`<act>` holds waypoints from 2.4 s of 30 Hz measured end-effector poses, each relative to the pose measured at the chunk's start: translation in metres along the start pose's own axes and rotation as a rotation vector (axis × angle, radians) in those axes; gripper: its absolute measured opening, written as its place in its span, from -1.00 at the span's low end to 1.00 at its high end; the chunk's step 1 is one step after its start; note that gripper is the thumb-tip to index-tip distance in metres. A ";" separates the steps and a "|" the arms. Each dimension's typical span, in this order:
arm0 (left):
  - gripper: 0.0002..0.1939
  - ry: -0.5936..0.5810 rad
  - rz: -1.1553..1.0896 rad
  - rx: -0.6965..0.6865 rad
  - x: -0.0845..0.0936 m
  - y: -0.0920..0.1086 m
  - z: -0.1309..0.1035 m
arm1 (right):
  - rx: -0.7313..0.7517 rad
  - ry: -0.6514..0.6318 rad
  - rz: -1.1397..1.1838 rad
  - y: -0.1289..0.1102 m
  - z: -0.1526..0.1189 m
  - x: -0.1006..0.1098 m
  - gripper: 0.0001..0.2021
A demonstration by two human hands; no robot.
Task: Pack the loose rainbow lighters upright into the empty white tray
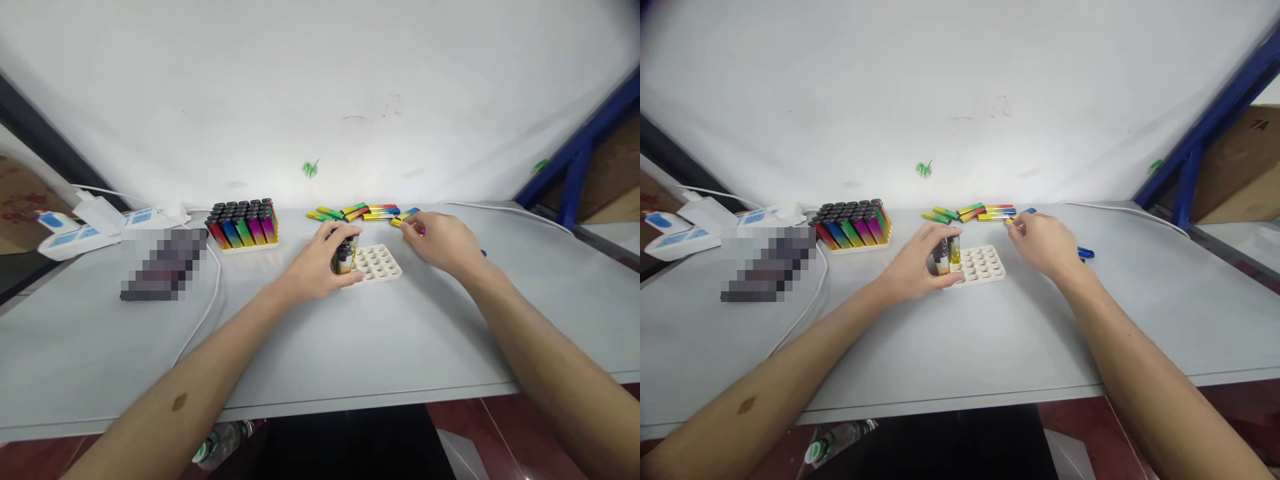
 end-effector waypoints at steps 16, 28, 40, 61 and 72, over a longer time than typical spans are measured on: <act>-0.26 0.051 0.035 0.034 0.008 -0.011 0.000 | 0.234 -0.180 0.005 -0.002 0.000 -0.024 -0.54; -0.22 0.053 0.032 0.062 0.008 -0.011 0.000 | -0.037 -0.039 0.509 -0.011 -0.004 -0.004 -0.73; -0.20 0.015 0.010 0.076 0.006 -0.006 0.000 | -0.133 -0.304 1.190 -0.035 -0.013 -0.003 -0.54; -0.21 -0.103 -0.045 0.058 -0.009 0.017 -0.005 | -0.104 -0.332 1.287 -0.040 -0.018 -0.001 -0.51; -0.21 -0.103 -0.049 0.068 -0.009 0.018 -0.006 | -0.142 -0.426 1.340 -0.038 -0.016 -0.001 -0.43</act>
Point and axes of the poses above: each hand's wrist, its own z-axis towards the middle knuckle, its own x-axis out of the back of the hand, y = z × x, the point moved 1 cm from there along z, towards the middle knuckle, and after that the axes turned 10 degrees about -z, right-handed, at the moved point
